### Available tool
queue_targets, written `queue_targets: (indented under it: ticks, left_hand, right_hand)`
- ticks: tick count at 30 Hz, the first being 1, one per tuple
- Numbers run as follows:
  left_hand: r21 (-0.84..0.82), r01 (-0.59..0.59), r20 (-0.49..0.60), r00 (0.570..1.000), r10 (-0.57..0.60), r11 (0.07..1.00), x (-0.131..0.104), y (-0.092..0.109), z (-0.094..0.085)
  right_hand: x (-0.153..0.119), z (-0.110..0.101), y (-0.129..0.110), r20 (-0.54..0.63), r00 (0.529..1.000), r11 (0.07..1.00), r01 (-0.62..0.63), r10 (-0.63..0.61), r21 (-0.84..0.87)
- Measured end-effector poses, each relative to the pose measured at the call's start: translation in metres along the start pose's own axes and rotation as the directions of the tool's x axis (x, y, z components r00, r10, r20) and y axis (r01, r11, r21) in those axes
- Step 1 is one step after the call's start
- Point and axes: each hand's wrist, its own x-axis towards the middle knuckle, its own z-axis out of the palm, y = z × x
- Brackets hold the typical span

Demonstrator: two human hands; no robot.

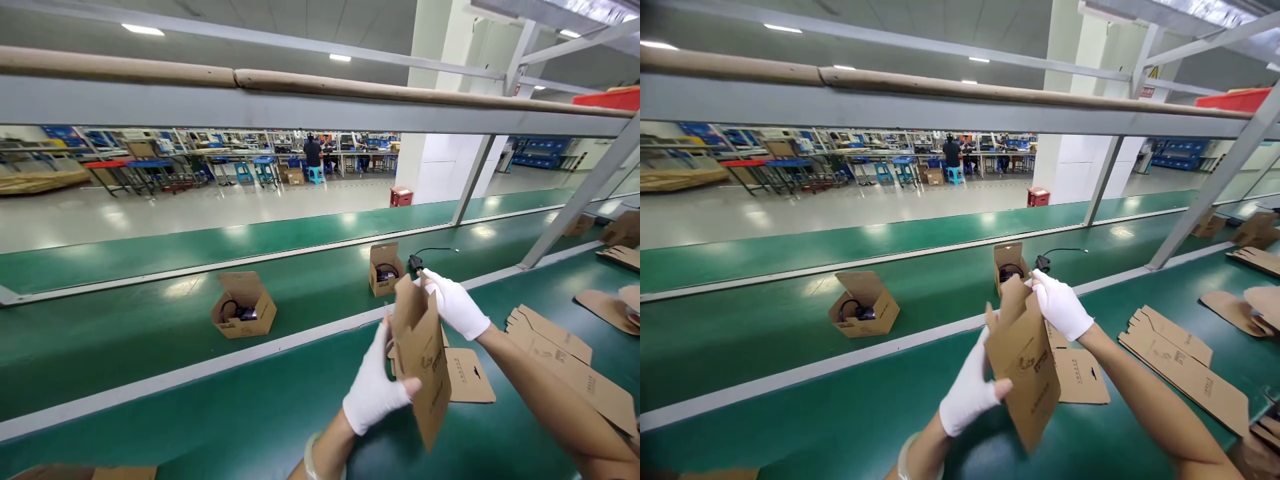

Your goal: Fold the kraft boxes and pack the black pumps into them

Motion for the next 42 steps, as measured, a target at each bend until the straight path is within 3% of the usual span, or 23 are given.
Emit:
queue_targets:
  ticks: [3,5,7,9,11,12,14,17,20,23,30,34,36,38,39,40,41,42]
  left_hand:
    - [-0.144,-0.063,-0.084,0.995,0.051,0.988,0.006,0.015,-0.019]
    - [-0.153,-0.058,-0.119,0.992,0.04,0.986,0.009,0.019,-0.028]
    - [-0.16,-0.048,-0.128,0.991,0.028,0.986,0.009,0.019,-0.034]
    - [-0.166,-0.043,-0.144,0.989,0.019,0.985,0.008,0.019,-0.038]
    - [-0.169,-0.03,-0.156,0.988,0.003,0.985,0.005,0.021,-0.041]
    - [-0.177,-0.019,-0.152,0.988,-0.008,0.984,0.003,0.023,-0.041]
    - [-0.204,-0.003,-0.15,0.988,-0.028,0.979,-0.001,0.027,-0.042]
    - [-0.219,0.017,-0.195,0.979,-0.06,0.976,-0.006,0.03,-0.043]
    - [-0.162,0.01,-0.212,0.976,-0.045,0.987,-0.01,0.031,-0.044]
    - [-0.074,-0.006,-0.181,0.984,-0.008,0.997,-0.012,0.032,-0.045]
    - [0.355,-0.047,0.114,0.994,0.007,0.934,-0.016,0.041,-0.053]
    - [0.449,-0.102,0.138,0.989,0.044,0.888,-0.014,0.045,-0.056]
    - [0.484,-0.098,0.054,0.995,0.083,0.87,-0.015,0.048,-0.062]
    - [0.53,-0.09,-0.085,0.984,0.159,0.843,-0.018,0.051,-0.071]
    - [0.559,-0.086,-0.161,0.965,0.209,0.825,-0.02,0.053,-0.077]
    - [0.59,-0.082,-0.225,0.939,0.261,0.803,-0.023,0.054,-0.083]
    - [0.621,-0.079,-0.273,0.911,0.31,0.78,-0.025,0.056,-0.09]
    - [0.651,-0.076,-0.305,0.885,0.351,0.755,-0.028,0.057,-0.095]
  right_hand:
    - [-0.008,0.0,-0.008,0.137,0.984,0.906,0.045,-0.113,0.422]
    - [-0.014,0.002,-0.013,0.145,0.978,0.853,0.057,-0.153,0.518]
    - [-0.018,0.004,-0.016,0.045,0.99,0.881,0.1,-0.136,0.462]
    - [-0.022,0.004,-0.019,-0.17,0.972,0.933,0.205,-0.16,0.295]
    - [-0.024,0.001,-0.025,-0.348,0.875,0.931,0.365,-0.335,0.023]
    - [-0.024,-0.001,-0.03,-0.356,0.82,0.893,0.434,-0.448,-0.123]
    - [-0.025,-0.006,-0.04,-0.238,0.759,0.783,0.515,-0.606,-0.35]
    - [-0.025,-0.01,-0.055,-0.015,0.783,0.703,0.55,-0.622,-0.45]
    - [-0.024,-0.008,-0.06,0.202,0.791,0.712,0.609,-0.578,-0.35]
    - [-0.026,-0.001,-0.055,0.391,0.739,0.747,0.643,-0.549,-0.166]
    - [-0.041,0.007,-0.044,0.522,0.665,0.789,0.614,-0.534,0.025]
    - [-0.037,-0.001,-0.047,0.438,0.689,0.778,0.627,-0.578,0.042]
    - [-0.03,0.0,-0.044,0.216,0.793,0.816,0.578,-0.569,0.029]
    - [-0.027,0.014,-0.034,-0.084,0.894,0.898,0.441,-0.439,-0.003]
    - [-0.03,0.026,-0.025,-0.159,0.918,0.932,0.363,-0.362,-0.023]
    - [-0.036,0.042,-0.016,-0.156,0.939,0.952,0.302,-0.306,-0.052]
    - [-0.044,0.06,-0.004,-0.049,0.96,0.958,0.269,-0.275,-0.096]
    - [-0.055,0.078,0.009,0.131,0.954,0.949,0.288,-0.271,-0.129]
